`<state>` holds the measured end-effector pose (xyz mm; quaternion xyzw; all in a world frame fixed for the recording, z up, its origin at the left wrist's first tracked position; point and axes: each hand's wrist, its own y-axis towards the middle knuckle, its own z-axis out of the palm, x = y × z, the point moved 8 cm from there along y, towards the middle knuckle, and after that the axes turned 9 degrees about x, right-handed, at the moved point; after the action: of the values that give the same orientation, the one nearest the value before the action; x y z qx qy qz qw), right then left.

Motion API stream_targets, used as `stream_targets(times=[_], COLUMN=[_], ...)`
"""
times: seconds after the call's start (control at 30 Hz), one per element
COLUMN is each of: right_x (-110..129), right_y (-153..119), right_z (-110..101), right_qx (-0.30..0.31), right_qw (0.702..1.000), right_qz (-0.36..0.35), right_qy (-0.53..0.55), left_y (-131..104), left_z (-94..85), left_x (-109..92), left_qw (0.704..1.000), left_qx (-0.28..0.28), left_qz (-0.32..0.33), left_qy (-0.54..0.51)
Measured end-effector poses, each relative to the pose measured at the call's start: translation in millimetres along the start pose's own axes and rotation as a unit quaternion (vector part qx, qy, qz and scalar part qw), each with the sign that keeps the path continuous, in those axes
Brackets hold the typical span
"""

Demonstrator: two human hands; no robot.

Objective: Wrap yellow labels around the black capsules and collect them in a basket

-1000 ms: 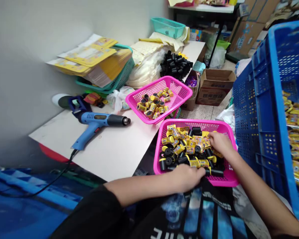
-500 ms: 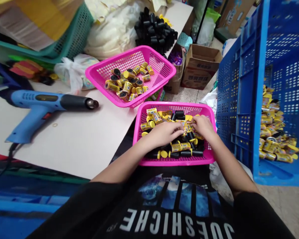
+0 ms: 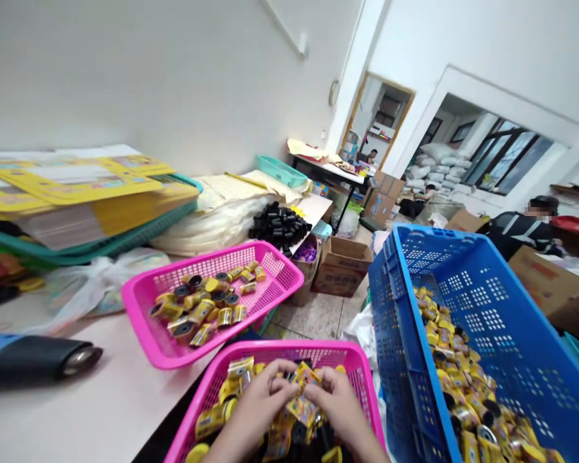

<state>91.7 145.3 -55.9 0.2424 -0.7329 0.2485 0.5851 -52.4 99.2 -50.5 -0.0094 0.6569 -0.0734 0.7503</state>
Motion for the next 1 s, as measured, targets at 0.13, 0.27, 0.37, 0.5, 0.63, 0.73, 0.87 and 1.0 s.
stream_targets(times=[0.13,0.27,0.37,0.5,0.63,0.73,0.87,1.0], right_x=[-9,53,80,70,55,38,11,8], right_y=[5,-19,-39,-58,-69,-64,-50,-39], right_z=[-4,-20,-74,-104,-70,-41,-26,-25], right_qx=[-0.048,-0.044,-0.132,-0.105,-0.022,0.044,0.143,0.149], right_qw=[0.997,0.970,0.902,0.819,0.774,0.750,0.745,0.748], right_qz=[0.046,0.013,0.070,0.139,0.108,0.099,0.188,0.227], right_qy=[-0.041,-0.240,-0.405,-0.547,-0.623,-0.652,-0.624,-0.606], left_y=[-1,-25,-31,-34,-40,-40,-42,-47], left_z=[-13.0,-31.3,-28.9,-12.8,-4.0,-2.7,-4.9,-14.0], left_x=[2,-23,-26,-20,-24,-26,-20,-15], left_qw=[0.999,0.987,0.994,0.994,0.997,0.998,0.994,0.991], left_qx=[-0.035,-0.127,-0.111,-0.066,-0.050,-0.043,-0.050,-0.103], left_qz=[0.006,0.021,-0.005,-0.053,-0.043,-0.037,-0.067,-0.059], left_qy=[0.029,0.096,-0.006,-0.071,-0.039,0.029,0.064,0.057])
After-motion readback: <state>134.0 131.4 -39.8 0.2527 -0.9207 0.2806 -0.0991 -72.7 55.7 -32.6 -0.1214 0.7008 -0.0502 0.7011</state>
